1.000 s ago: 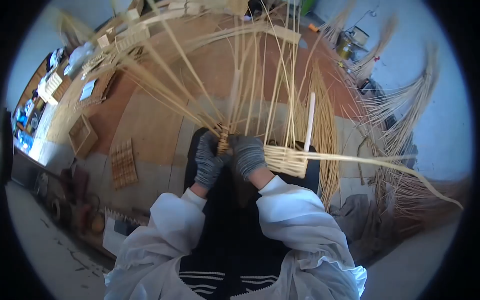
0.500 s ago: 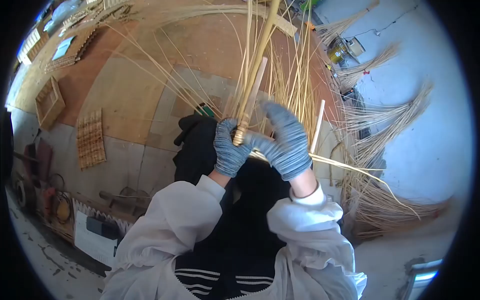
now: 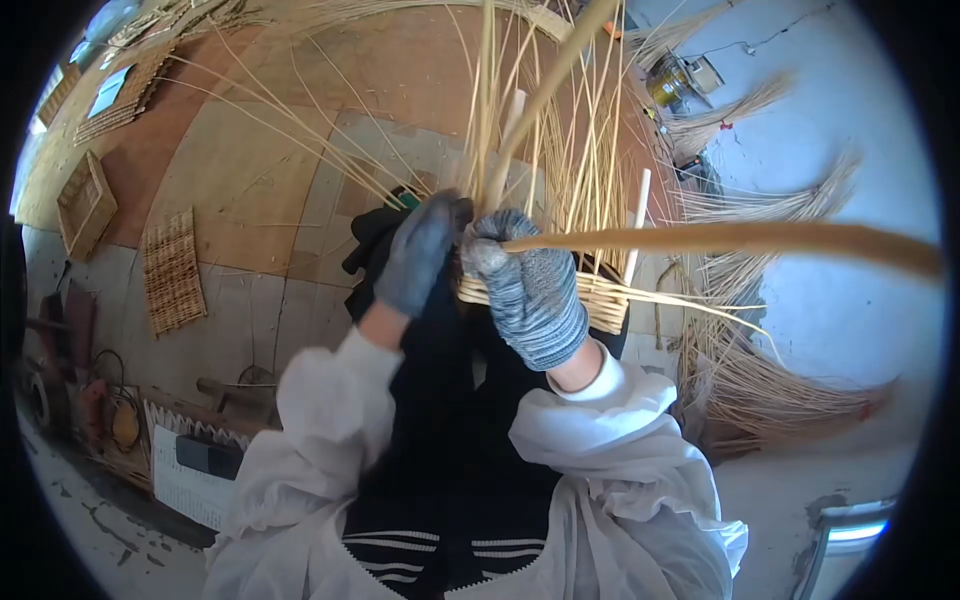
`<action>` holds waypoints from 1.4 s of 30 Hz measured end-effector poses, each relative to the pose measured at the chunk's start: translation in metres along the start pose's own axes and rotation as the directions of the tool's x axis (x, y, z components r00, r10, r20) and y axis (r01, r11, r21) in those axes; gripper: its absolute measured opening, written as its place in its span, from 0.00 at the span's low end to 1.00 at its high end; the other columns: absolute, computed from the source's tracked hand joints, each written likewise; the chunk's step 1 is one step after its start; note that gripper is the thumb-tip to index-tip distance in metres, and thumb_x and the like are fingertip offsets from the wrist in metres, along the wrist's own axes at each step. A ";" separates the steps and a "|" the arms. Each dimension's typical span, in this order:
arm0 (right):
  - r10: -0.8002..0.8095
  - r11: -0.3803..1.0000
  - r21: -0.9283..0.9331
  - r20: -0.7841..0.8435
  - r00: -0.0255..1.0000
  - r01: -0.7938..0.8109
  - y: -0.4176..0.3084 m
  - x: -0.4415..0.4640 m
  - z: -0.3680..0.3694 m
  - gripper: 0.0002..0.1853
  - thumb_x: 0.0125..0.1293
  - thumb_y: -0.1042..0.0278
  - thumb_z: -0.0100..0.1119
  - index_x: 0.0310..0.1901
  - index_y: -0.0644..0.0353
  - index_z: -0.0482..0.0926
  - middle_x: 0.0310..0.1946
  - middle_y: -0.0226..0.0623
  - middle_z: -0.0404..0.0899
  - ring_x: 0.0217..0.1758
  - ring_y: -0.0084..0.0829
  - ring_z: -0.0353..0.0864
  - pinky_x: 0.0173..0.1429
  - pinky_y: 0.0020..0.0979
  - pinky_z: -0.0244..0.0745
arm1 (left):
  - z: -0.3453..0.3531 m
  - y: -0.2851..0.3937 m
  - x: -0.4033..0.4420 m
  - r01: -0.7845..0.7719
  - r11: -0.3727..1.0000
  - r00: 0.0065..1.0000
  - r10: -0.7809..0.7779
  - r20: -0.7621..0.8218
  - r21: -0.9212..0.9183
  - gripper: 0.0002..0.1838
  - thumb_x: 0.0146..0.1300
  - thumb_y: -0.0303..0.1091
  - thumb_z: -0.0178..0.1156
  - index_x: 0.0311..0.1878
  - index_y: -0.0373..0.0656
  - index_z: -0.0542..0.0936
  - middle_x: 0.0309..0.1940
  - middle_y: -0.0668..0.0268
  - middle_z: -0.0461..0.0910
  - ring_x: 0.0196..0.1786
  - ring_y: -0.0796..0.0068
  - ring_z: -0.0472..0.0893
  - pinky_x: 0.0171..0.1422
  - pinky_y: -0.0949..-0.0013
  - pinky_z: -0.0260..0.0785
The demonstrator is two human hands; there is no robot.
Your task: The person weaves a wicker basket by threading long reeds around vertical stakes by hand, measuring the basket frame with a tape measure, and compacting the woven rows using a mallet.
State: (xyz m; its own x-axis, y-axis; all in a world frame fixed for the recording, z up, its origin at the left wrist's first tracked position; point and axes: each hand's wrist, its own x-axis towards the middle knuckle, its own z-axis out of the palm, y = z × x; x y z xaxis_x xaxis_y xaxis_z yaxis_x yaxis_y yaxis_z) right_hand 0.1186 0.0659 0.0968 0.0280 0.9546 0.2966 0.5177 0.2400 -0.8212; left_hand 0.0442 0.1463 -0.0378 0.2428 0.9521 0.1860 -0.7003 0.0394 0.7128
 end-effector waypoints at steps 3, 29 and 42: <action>-0.042 0.999 -0.035 -0.012 0.999 0.042 -0.011 -0.009 0.009 0.24 0.65 0.47 0.46 0.35 0.65 0.73 0.25 0.35 0.74 0.30 0.25 0.74 0.38 0.26 0.70 | 0.003 -0.021 0.062 0.354 0.774 0.902 -0.430 0.026 0.524 0.32 0.62 0.59 0.45 0.55 0.39 0.70 0.46 0.56 0.75 0.53 0.67 0.73 0.57 0.70 0.65; 0.333 0.278 0.943 -0.275 0.902 0.185 0.124 -0.063 -0.035 0.11 0.64 0.61 0.54 0.36 0.60 0.71 0.24 0.27 0.65 0.25 0.20 0.65 0.35 0.28 0.69 | 0.025 0.034 0.003 0.144 0.452 0.841 -0.525 0.132 0.880 0.35 0.38 0.33 0.75 0.51 0.36 0.70 0.44 0.57 0.77 0.48 0.66 0.76 0.53 0.68 0.70; 0.108 0.989 -0.113 0.161 0.981 -0.090 0.081 0.049 -0.114 0.15 0.65 0.64 0.49 0.48 0.65 0.72 0.42 0.43 0.76 0.47 0.37 0.76 0.54 0.33 0.69 | 0.008 0.018 -0.023 0.382 0.688 0.896 -0.439 -0.066 0.617 0.26 0.35 0.24 0.75 0.39 0.43 0.71 0.33 0.70 0.74 0.41 0.76 0.75 0.48 0.71 0.72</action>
State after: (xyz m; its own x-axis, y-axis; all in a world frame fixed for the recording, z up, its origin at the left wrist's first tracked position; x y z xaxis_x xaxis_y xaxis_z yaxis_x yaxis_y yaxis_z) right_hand 0.2592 0.1120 0.1001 -0.0547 0.9908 0.1239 0.6066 0.1315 -0.7840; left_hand 0.0318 0.1231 -0.0236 0.4801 0.8562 -0.1909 0.0258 0.2038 0.9787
